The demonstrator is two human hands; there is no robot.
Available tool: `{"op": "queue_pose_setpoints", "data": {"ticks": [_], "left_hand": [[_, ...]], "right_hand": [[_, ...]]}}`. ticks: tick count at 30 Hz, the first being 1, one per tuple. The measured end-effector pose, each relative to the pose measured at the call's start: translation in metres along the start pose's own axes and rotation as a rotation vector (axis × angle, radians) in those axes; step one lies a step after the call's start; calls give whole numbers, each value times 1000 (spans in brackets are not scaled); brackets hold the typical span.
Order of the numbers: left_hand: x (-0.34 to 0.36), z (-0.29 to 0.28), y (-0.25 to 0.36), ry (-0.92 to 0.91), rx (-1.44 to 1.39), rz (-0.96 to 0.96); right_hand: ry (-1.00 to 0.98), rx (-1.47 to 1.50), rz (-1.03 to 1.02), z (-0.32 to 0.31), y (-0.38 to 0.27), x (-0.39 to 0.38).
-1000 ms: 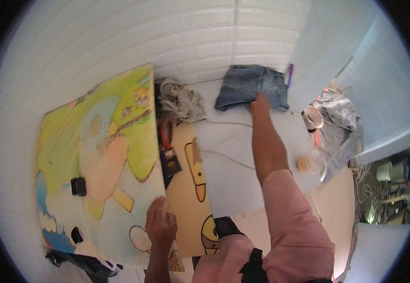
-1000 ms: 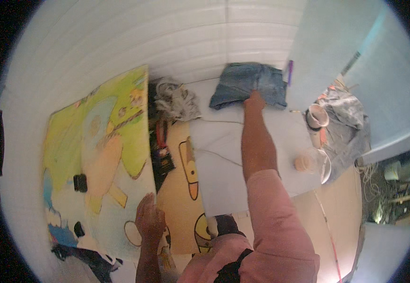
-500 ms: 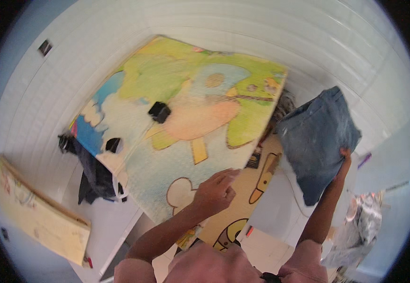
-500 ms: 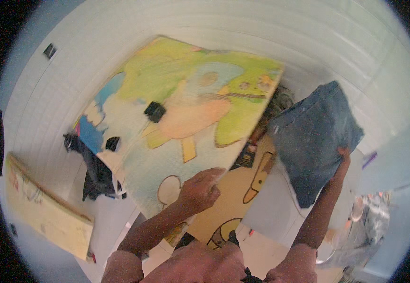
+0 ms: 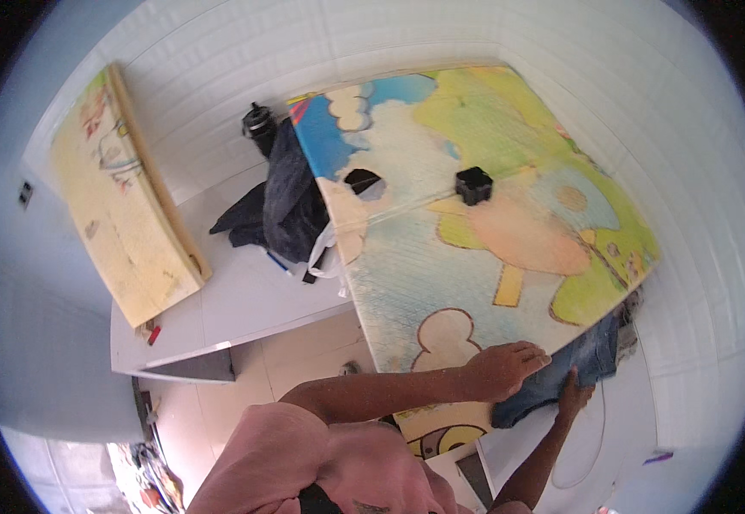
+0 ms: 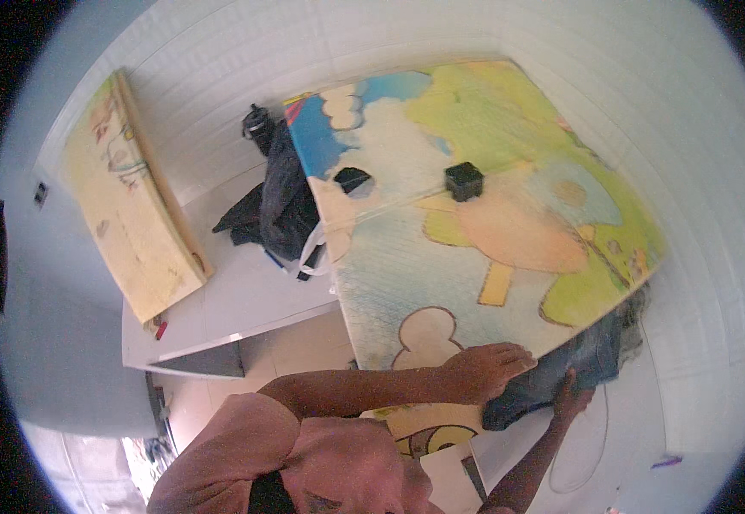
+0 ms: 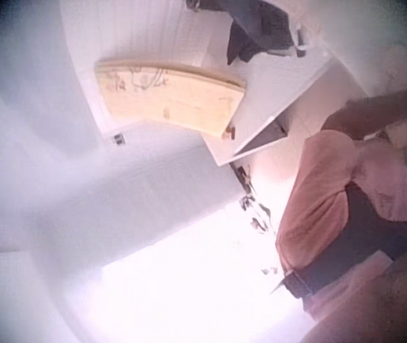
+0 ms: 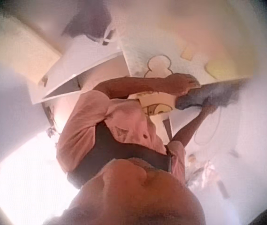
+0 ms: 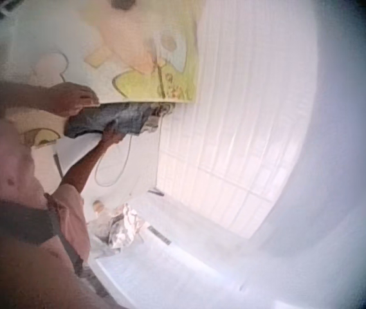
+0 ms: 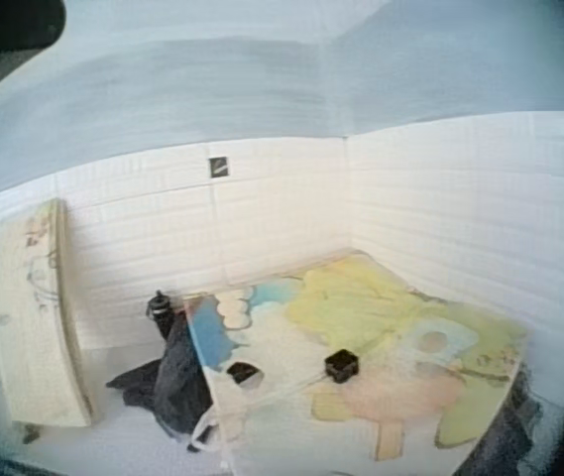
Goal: The person paints a ceiling using a long-handled roller, then clears a cluttered desk by moving clothes, a phone, and other items aside. They place a large foam board on the desk, dip the roller in a bucket, and resume painting the ceiling.
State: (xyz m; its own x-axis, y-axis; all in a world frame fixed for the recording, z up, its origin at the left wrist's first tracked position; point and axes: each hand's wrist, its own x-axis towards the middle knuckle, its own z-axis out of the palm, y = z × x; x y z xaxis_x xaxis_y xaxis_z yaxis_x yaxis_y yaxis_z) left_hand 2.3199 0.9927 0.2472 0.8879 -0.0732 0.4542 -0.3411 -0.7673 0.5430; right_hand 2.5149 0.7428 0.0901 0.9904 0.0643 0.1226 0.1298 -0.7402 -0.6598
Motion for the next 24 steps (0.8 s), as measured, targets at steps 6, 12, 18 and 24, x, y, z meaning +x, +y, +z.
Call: {"op": "queue_pose_setpoints", "data": {"ticks": [6, 12, 18, 24], "left_hand": [[-64, -98, -40, 444, -4, -307], [-218, -209, -142, 1096, -33, -772], [-327, -309, -251, 1328, 42, -1403], [-352, -348, -344, 1197, -23, -1407]], "right_hand": [[336, -321, 218, -44, 7, 3], [359, 266, -360, -65, -231, -52], [-402, 385, -767, 46, -460, -178], [-140, -129, -1060, 210, -573, -214]]}}
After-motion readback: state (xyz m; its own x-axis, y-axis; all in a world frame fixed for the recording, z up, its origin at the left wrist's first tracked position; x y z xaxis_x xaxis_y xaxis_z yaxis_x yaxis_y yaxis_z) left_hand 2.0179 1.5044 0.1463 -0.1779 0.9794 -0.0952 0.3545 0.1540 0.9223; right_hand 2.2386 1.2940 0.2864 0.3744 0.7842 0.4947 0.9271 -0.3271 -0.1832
